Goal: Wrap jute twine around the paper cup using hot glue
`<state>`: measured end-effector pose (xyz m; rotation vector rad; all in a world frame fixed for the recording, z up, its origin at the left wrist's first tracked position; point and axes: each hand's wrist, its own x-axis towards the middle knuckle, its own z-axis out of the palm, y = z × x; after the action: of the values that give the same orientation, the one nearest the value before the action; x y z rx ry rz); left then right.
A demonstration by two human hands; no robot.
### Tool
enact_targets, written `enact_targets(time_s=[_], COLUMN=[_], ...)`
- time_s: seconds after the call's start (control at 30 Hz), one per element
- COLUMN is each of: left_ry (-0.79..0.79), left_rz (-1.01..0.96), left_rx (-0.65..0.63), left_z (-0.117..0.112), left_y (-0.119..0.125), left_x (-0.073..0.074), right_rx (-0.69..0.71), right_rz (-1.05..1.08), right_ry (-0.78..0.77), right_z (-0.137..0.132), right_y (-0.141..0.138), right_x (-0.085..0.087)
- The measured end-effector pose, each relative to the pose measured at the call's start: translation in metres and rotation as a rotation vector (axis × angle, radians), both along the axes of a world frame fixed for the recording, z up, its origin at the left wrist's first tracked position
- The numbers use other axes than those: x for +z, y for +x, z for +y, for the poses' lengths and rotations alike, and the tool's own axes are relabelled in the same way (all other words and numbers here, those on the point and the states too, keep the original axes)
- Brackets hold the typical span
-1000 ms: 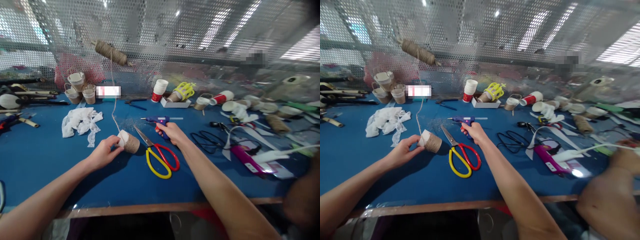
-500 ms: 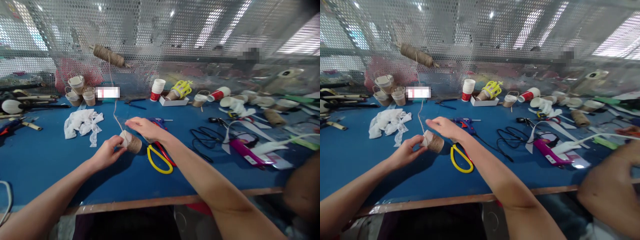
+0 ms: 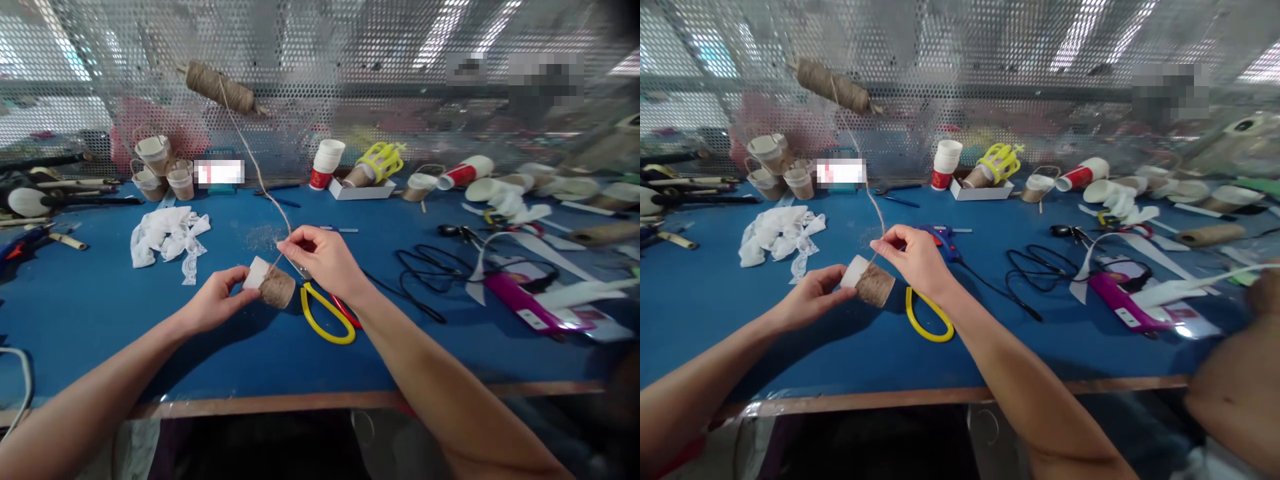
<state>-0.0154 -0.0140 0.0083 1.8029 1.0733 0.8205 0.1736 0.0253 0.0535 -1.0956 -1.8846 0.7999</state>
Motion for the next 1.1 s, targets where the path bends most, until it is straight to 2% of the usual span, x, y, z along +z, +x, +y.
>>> enact_targets(time_s=[0.33, 0.6, 0.8, 1.1], left_ry=[-0.021, -0.009, 0.001, 0.015], left_rz=[0.044, -0.009, -0.025, -0.041], left_rx=[-0.041, -0.095, -0.089, -0.127], left_z=[-0.008, -0.009, -0.009, -0.008], left_y=[0.001, 0.002, 0.002, 0.001], left_x=[0.004, 0.004, 0.004, 0.002], right_rx=[-0.013, 0.018, 0.015, 0.046], right_rz=[-0.012, -0.032, -0.051, -0.079], right_ry=[0.029, -0.002, -0.008, -0.091], right_z=[0.003, 0.002, 0.002, 0.0], right_y=[-0.001, 0.0, -0.002, -0.004], right_x=[-0.016, -0.022, -0.024, -0.028])
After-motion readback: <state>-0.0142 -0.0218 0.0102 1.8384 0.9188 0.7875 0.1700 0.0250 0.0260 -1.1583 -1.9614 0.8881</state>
